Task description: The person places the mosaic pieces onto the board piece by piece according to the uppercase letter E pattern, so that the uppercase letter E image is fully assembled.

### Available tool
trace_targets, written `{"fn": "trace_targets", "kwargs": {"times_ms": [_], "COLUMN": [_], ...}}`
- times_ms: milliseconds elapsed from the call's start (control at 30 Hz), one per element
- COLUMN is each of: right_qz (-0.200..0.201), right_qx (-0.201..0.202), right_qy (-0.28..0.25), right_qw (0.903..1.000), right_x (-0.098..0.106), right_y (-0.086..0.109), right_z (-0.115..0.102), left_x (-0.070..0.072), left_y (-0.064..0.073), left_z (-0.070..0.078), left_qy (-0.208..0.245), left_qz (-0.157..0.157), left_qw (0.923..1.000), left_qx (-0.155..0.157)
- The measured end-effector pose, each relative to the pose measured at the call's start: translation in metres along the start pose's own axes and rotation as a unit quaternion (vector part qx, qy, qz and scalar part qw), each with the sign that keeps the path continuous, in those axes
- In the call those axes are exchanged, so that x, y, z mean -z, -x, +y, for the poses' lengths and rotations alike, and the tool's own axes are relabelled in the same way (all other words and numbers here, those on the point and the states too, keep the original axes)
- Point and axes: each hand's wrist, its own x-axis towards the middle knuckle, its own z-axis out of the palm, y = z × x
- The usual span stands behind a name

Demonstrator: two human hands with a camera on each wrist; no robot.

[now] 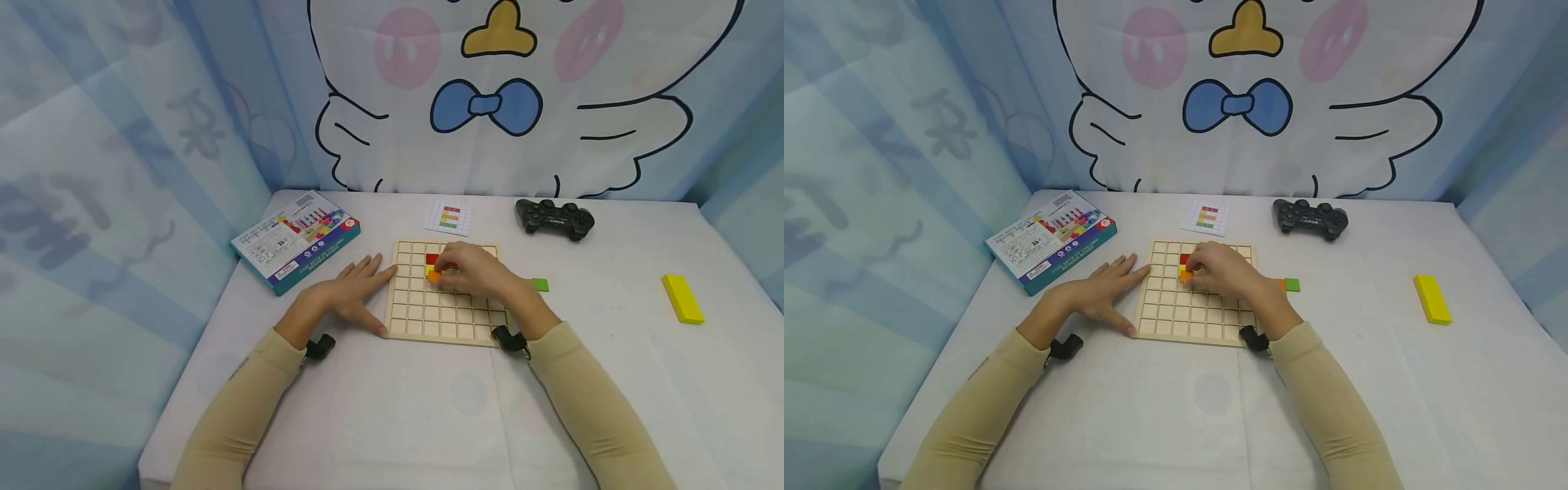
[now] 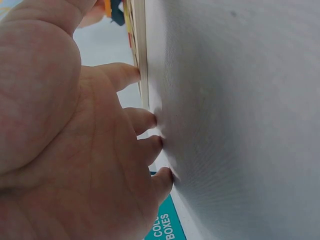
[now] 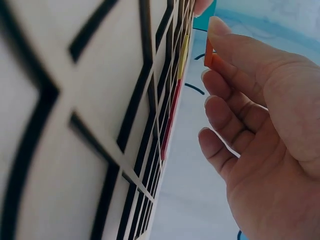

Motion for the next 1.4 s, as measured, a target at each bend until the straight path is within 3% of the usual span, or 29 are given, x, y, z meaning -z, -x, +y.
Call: {"fn": "trace_targets", "kwargs": {"times_ms": [267, 500, 1400], "right_qz": [-0.007, -0.031, -0.042], "right_qx": [-0.002, 0.018, 0.022], "right_qy": [0.005, 0.042, 0.091], "right_qw": [1.0, 0.9985, 0.9947], "right_x": [-0.0026, -0.0051, -0.0051], "right_y": [-0.0009, -0.0023, -0.0027], "right_z": [-0.0034, -0.0036, -0.0093], "left_x": [-0.0012, -0.001, -0.0009], "left_y": [-0.0007, -0.0006, -0.0022], "left_z": [-0.0022, -0.0014, -0.0012], "left_qy": [0.002, 0.005, -0.002], "left_qz": [0.001, -0.001, 0.002], "left_qw": [1.0, 1.0, 1.0], "left_qx": [0.0, -0.001, 0.0]}}
